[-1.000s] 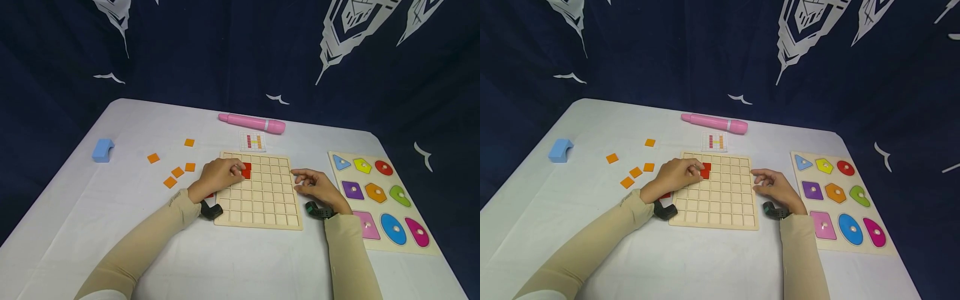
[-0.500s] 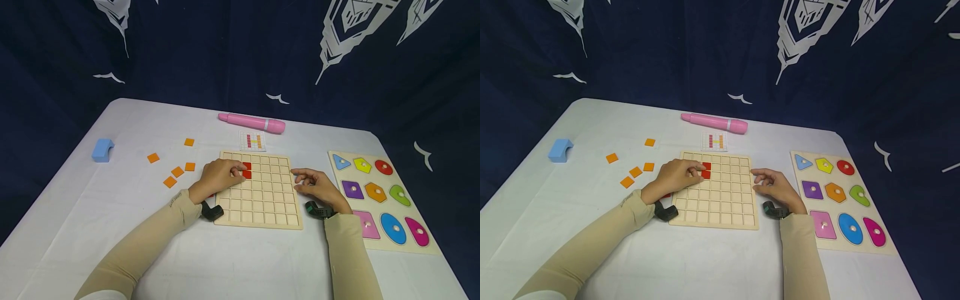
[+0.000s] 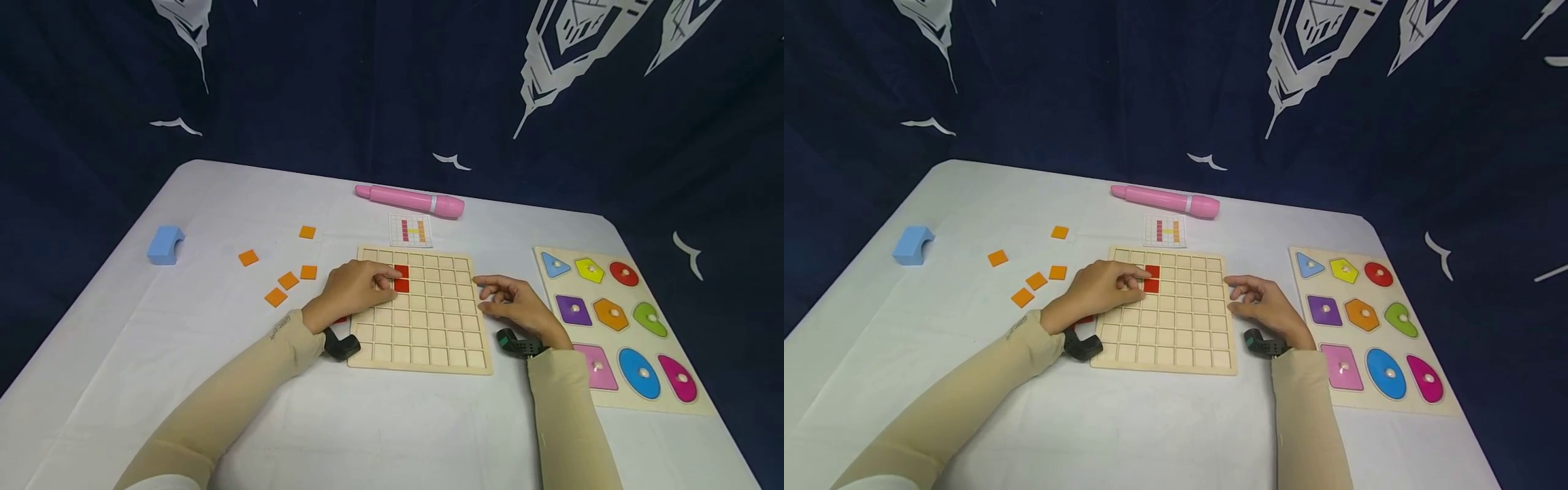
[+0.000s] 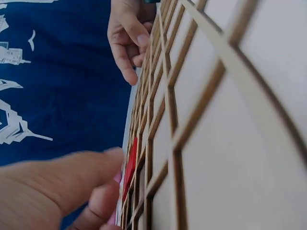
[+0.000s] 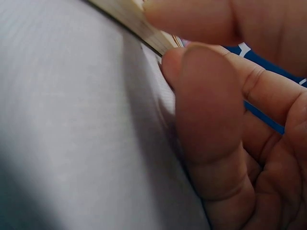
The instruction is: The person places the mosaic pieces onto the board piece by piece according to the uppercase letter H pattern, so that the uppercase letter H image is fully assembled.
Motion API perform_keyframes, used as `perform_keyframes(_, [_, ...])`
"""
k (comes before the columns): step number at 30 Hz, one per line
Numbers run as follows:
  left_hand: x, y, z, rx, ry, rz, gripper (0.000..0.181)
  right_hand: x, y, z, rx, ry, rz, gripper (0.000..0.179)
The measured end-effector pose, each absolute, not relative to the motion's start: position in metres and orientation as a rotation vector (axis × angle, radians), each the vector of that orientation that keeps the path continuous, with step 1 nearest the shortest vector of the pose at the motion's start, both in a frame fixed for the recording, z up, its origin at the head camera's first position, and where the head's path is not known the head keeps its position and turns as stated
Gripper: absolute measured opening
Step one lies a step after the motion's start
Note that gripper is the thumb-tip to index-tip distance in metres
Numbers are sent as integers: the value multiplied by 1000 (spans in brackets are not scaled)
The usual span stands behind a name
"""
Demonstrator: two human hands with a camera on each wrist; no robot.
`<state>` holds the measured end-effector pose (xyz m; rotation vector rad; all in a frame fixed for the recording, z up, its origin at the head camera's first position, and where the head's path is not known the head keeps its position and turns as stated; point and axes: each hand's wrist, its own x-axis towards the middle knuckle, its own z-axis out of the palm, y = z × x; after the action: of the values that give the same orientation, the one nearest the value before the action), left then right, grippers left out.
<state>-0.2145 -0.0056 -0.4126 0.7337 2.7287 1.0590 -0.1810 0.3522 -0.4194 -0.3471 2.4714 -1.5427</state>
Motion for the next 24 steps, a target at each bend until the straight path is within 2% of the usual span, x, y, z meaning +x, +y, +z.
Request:
perform_keyframes(9, [-208,-30,-403,763,2592,1168,33,-180,350,-419,-336,2488,-1537,50])
perform_keyframes(24, [-194,-103,-397,848,2405,1299,33,-179,351,-417,-325,2486,-1531,51])
